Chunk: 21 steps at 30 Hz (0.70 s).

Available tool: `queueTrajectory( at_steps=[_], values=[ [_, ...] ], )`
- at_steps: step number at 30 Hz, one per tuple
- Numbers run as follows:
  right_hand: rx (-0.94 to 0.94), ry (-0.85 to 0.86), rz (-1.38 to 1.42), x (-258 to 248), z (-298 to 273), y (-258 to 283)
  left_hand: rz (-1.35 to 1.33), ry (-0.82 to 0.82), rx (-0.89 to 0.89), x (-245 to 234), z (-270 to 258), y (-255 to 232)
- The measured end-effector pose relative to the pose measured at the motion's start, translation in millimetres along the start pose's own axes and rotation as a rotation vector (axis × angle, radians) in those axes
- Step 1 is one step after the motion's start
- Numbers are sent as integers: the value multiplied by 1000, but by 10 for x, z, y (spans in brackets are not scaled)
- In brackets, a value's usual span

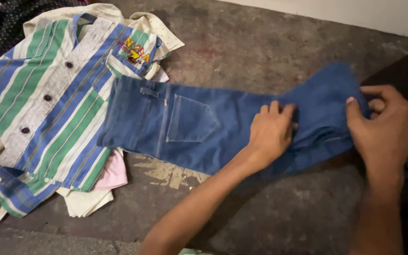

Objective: The person folds several garments including black pants, grey trousers, and two pairs of jeans on a worn table surface. Each item is smoothed, folded into a compact rectangle, and placed into an open suitcase.

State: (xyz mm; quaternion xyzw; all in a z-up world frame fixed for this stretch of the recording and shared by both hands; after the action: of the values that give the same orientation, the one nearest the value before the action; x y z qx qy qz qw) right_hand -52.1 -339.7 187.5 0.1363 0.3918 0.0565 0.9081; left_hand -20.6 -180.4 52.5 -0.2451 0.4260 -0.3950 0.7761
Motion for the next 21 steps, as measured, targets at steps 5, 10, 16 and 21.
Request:
queueTrajectory(
  at_steps=[5,10,16,21],
  values=[
    [-247,61,84,-100,-79,988,-556,165,-693,-29,210,658],
    [25,334,449,297,-367,1118,-108,-98,-319,-800,315,1100],
    [86,386,205,933,-579,416,101,-33,-225,-1133,-9,1084],
    [402,518,427,1403,-968,-123,40,-106,-155,-1046,-56,970]
  ],
)
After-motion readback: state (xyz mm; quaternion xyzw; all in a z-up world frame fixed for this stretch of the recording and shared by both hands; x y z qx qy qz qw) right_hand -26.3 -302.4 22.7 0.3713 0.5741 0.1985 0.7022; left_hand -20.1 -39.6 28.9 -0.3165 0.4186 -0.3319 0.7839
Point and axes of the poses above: each hand's wrist, its own z-axis towards the middle knuckle, its own x-axis out of the palm, y = z × x, the point moved 7 cm from there along z, towards the middle knuckle, and after that the axes turned 13 degrees about -y, right-handed, at the moved point
